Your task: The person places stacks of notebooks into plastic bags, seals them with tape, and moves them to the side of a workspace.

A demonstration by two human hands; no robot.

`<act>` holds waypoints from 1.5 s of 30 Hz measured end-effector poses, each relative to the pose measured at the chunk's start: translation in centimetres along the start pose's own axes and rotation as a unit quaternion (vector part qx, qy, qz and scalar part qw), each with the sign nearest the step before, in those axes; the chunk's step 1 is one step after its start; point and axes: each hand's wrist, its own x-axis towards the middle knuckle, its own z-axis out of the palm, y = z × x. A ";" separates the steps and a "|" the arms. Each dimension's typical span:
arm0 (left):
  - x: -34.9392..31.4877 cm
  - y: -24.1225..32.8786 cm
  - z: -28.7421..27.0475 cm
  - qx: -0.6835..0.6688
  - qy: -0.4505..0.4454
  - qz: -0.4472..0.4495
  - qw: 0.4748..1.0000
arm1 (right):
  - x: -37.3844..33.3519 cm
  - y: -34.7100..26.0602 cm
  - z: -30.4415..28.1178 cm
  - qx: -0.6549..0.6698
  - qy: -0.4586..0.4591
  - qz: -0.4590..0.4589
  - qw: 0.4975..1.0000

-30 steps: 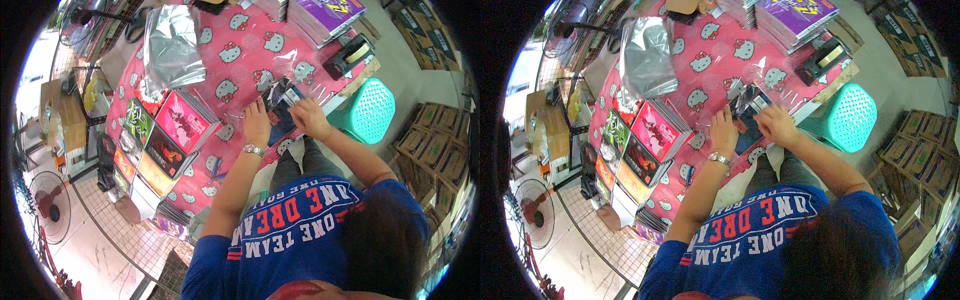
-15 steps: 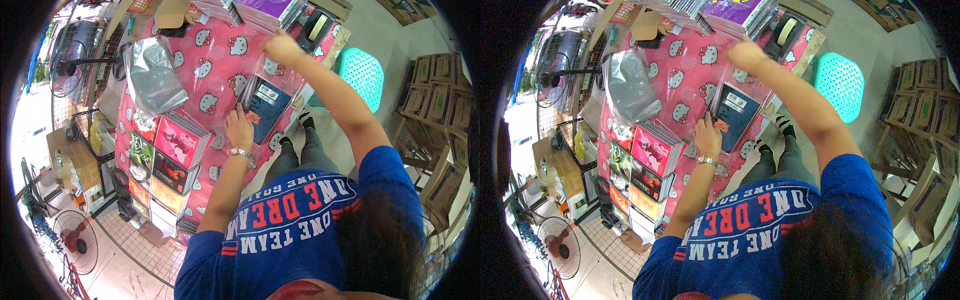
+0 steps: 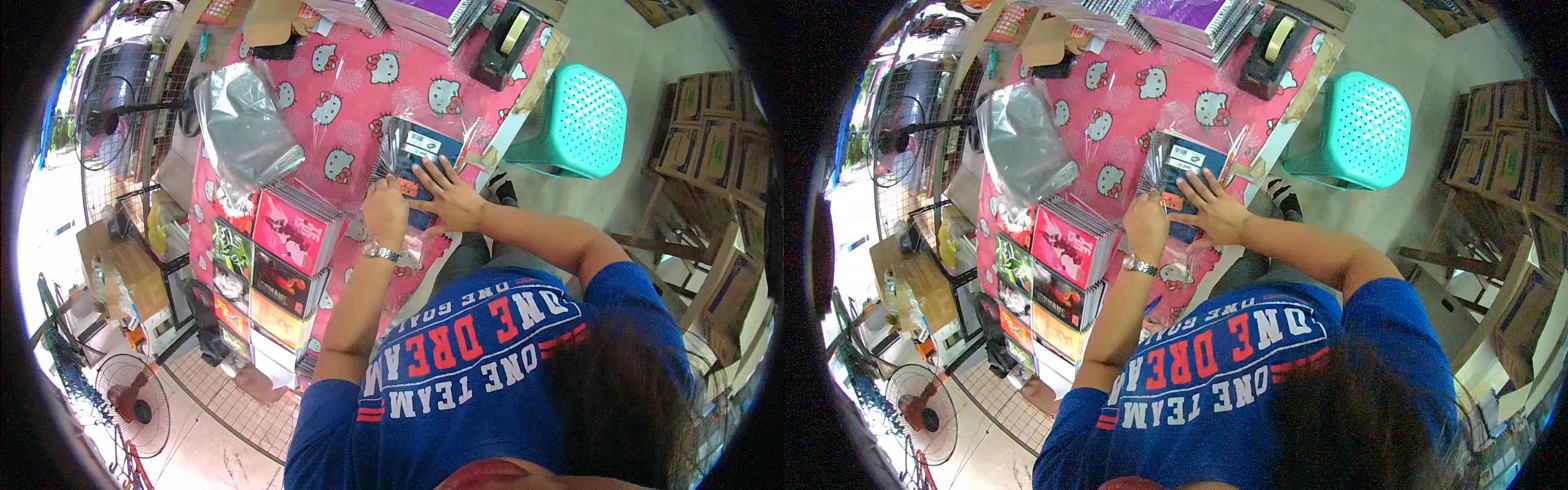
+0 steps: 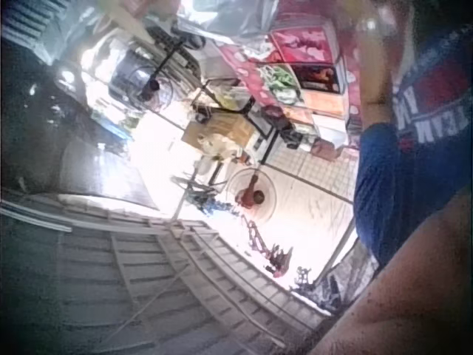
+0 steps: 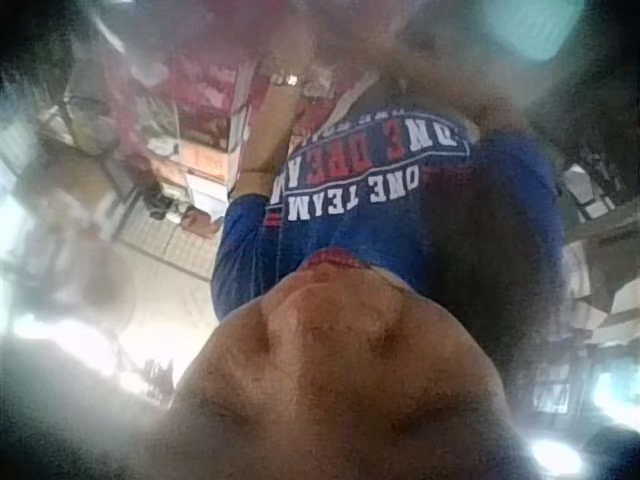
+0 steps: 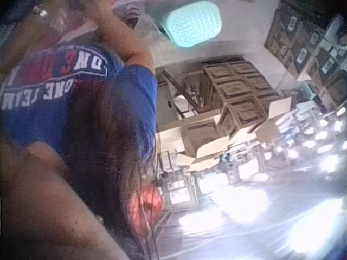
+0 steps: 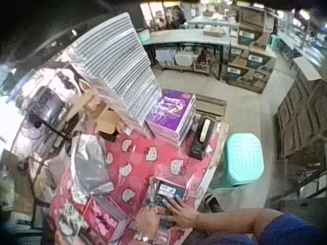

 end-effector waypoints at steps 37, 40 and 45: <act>-1.6 3.4 3.3 0.027 -0.114 -0.058 0.991 | 6.5 15.3 -5.9 0.629 0.586 0.386 0.335; -2.5 2.7 3.5 0.021 -0.135 -0.050 0.989 | 5.6 13.7 -2.7 0.533 0.641 0.313 0.456; -3.3 2.5 4.4 -0.016 -0.120 -0.062 0.991 | 4.3 14.1 -1.3 0.833 0.302 0.336 0.320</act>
